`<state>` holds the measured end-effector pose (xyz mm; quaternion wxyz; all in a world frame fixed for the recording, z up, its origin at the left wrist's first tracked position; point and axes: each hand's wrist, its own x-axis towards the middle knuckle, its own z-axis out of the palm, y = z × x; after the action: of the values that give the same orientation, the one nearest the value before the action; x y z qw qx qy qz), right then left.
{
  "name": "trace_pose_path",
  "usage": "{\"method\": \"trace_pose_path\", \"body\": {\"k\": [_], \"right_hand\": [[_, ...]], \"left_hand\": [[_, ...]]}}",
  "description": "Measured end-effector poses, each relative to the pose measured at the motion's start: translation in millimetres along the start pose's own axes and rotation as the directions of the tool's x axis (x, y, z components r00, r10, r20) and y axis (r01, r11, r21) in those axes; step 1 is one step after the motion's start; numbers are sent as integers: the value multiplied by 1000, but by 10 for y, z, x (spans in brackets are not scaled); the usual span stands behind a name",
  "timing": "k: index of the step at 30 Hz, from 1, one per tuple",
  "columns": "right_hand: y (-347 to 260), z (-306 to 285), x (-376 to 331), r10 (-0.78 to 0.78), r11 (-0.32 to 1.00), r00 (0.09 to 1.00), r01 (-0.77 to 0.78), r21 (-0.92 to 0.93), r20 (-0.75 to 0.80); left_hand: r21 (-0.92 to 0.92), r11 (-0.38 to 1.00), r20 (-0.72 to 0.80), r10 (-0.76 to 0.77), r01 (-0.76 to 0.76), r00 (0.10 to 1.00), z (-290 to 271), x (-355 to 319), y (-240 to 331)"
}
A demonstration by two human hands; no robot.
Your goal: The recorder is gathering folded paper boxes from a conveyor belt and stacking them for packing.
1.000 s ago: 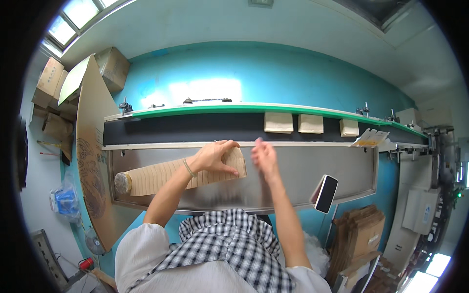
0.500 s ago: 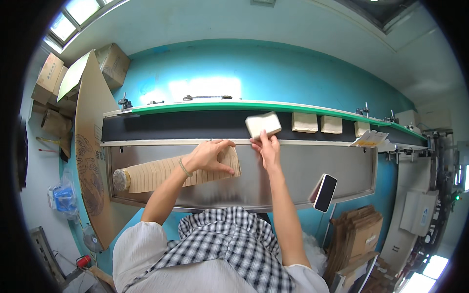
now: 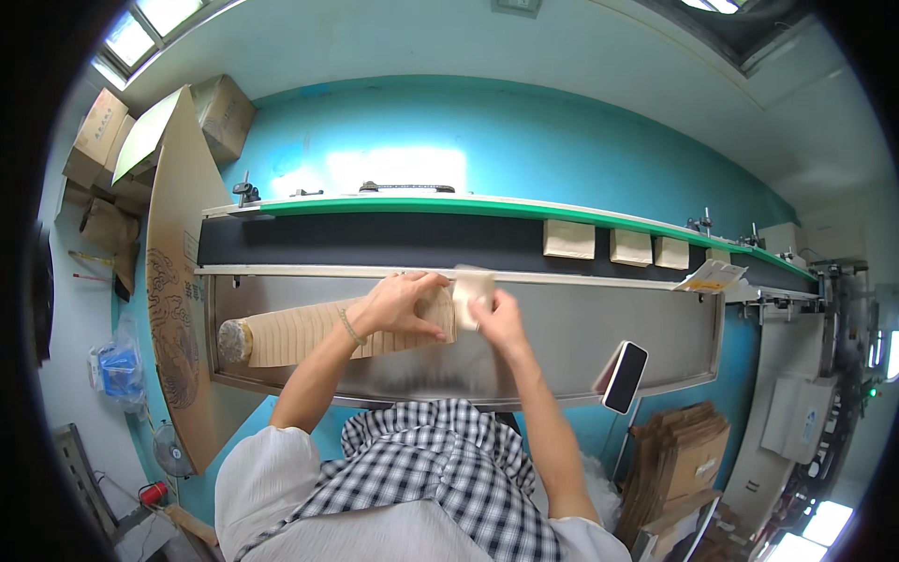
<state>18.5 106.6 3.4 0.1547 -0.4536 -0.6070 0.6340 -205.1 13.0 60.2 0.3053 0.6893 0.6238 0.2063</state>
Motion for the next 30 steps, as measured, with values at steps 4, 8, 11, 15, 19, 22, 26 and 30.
{"method": "trace_pose_path", "body": {"k": [4, 8, 11, 15, 19, 22, 26, 30], "right_hand": [[-218, -42, 297, 171, 878, 971, -74, 473, -165], [147, 426, -44, -160, 987, 987, 160, -30, -19], [-4, 489, -163, -57, 994, 998, 58, 91, -15], [53, 336, -174, 91, 969, 994, -101, 225, 53], [1, 77, 38, 102, 995, 981, -97, -35, 168], [-211, 70, 267, 151, 852, 974, -42, 522, -168], [28, 395, 37, 116, 954, 990, -88, 287, -81], [16, 658, -132, -159, 980, 987, 155, -125, -25]], "left_hand": [[-59, 998, 14, -1, 1, 1000, -25, 8, 3], [-18, 1000, 14, -4, 4, 1000, 8, 11, -55], [12, 999, -39, 35, -34, 999, -9, -64, -75], [45, 999, -17, -23, 23, 1000, -24, -132, -78], [16, 1000, -26, -21, 22, 999, -20, -133, -88], [-8, 999, 5, -50, 50, 999, -46, -135, -85], [-33, 998, 14, -49, 49, 999, -64, -150, -121], [36, 999, -25, -16, 17, 1000, -69, -198, -112]]}}
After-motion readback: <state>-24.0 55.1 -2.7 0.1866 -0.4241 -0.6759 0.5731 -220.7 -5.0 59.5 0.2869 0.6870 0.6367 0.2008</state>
